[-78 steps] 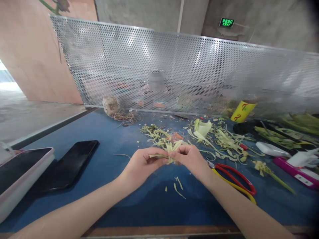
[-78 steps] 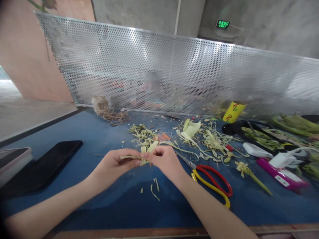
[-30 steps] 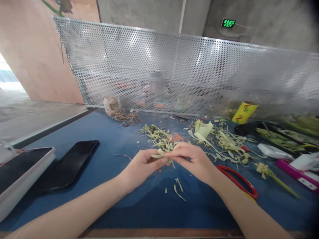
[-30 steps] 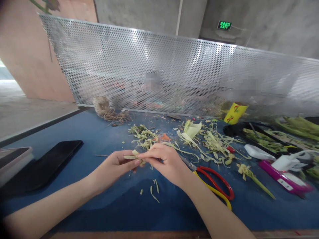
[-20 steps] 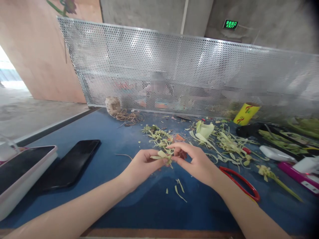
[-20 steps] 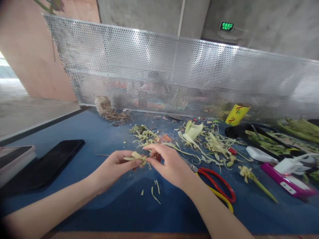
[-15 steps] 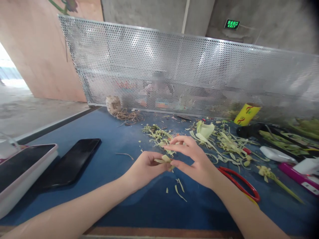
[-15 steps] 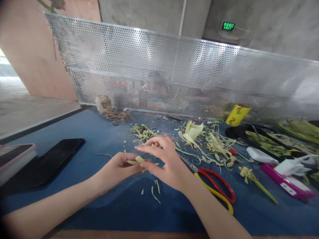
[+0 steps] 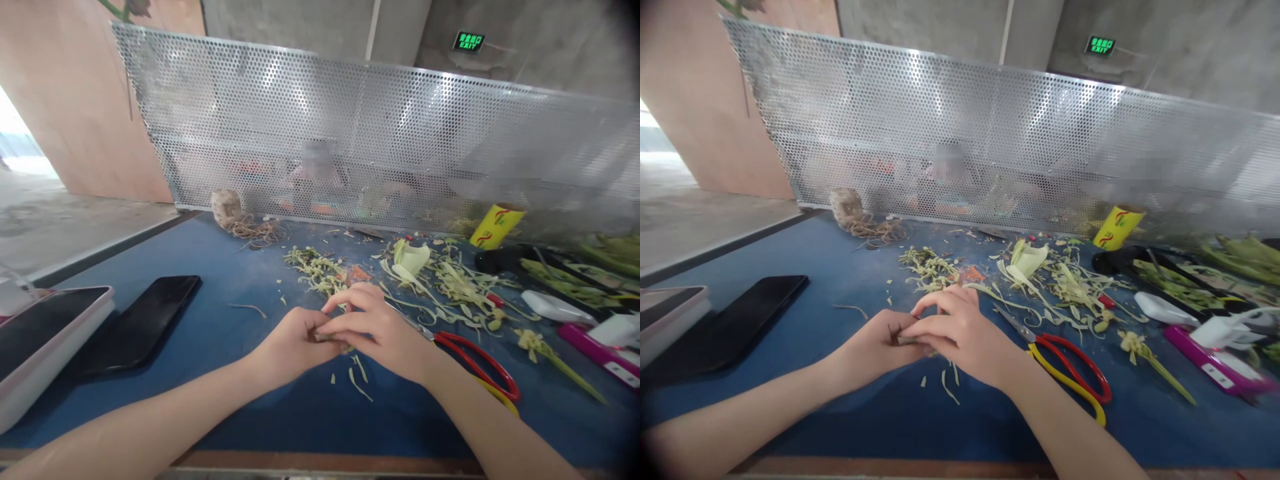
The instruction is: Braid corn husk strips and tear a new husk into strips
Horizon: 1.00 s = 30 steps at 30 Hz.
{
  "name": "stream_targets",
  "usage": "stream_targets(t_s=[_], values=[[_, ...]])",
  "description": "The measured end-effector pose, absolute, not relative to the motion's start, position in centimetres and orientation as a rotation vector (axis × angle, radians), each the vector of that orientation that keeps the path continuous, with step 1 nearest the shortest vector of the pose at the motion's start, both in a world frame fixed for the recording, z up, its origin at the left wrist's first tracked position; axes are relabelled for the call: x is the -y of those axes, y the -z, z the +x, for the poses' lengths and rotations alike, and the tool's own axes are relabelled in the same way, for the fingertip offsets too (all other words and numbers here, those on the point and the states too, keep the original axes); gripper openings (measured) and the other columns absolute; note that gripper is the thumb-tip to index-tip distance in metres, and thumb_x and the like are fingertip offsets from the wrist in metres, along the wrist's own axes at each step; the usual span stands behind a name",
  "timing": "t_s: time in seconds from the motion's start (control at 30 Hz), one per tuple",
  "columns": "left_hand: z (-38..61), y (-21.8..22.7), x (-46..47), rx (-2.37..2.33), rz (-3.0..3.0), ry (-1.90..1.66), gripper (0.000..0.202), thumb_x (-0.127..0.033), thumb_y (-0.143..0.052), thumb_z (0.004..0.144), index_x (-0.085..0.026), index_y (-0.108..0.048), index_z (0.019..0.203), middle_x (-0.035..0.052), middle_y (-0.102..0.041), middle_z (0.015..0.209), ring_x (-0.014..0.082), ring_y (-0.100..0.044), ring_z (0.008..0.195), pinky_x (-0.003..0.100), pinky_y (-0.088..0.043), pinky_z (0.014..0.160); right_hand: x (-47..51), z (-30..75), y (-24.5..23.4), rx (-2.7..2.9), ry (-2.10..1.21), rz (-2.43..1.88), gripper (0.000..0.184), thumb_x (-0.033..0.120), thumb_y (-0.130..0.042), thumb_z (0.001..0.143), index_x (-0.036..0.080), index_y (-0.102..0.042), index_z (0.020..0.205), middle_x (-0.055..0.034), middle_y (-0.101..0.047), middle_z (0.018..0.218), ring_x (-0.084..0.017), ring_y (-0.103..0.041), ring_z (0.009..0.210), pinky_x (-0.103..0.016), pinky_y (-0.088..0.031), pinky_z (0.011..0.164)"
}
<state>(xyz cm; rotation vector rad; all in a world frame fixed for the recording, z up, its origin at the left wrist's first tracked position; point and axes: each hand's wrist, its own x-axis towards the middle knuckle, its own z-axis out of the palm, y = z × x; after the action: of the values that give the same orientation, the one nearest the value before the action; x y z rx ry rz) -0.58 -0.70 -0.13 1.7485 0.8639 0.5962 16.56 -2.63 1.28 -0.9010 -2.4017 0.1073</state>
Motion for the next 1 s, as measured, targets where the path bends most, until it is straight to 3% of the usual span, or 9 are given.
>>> stream_targets(t_s=[0.23,0.37,0.63,0.8,1.0], values=[[-0.6,0.1,0.9,-0.793,1.698,-0.599,0.02,-0.032,-0.062,0.066,-0.012,-0.064,0.066,-0.0024,-0.051,0.056,0.0095,-0.042,0.054,0.021,-0.034,0.053,2.6,17.0,-1.4,2.343,-0.338,-0.907,0.007,0.023,-0.054,0.08,0.025,-0.061,0.077,-0.0022,-0.052,0.106,-0.017,-0.046,0.101,-0.038,-0.034,0.092],[-0.8,-0.3,0.8,-0.745,1.576,-0.604,0.018,-0.029,-0.064,0.065,-0.012,-0.066,0.069,-0.001,-0.056,0.06,0.0095,-0.045,0.055,0.022,-0.036,0.055,2.5,17.5,-1.9,2.274,-0.501,-0.82,0.003,0.022,-0.057,0.079,0.023,-0.059,0.078,-0.0026,-0.049,0.104,-0.015,-0.046,0.101,-0.033,-0.036,0.093],[-1.1,-0.9,0.6,-0.78,1.578,-0.556,0.015,-0.025,-0.062,0.066,-0.013,-0.068,0.072,-0.0006,-0.06,0.062,0.0081,-0.046,0.055,0.02,-0.035,0.054,2.7,18.0,-2.1,2.354,-0.382,-0.876,0.004,0.025,-0.058,0.077,0.022,-0.058,0.073,-0.0037,-0.047,0.109,-0.017,-0.043,0.103,-0.033,-0.035,0.092],[-1.0,-1.0,0.5,-0.791,1.606,-0.555,0.017,-0.027,-0.061,0.067,-0.013,-0.067,0.074,-0.0002,-0.061,0.065,0.0096,-0.049,0.058,0.021,-0.037,0.057,2.6,18.1,-2.3,2.309,-0.497,-0.902,0.002,0.022,-0.058,0.077,0.022,-0.057,0.075,-0.0022,-0.05,0.103,-0.014,-0.048,0.098,-0.03,-0.037,0.09],[-1.1,-0.9,0.4,-0.766,1.652,-0.554,0.017,-0.025,-0.06,0.067,-0.012,-0.064,0.077,0.0003,-0.06,0.07,0.0111,-0.052,0.064,0.022,-0.041,0.061,2.6,17.8,-2.5,2.235,-0.669,-1.005,0.005,0.018,-0.061,0.074,0.021,-0.057,0.074,-0.0006,-0.057,0.09,-0.012,-0.053,0.078,-0.024,-0.043,0.066]])
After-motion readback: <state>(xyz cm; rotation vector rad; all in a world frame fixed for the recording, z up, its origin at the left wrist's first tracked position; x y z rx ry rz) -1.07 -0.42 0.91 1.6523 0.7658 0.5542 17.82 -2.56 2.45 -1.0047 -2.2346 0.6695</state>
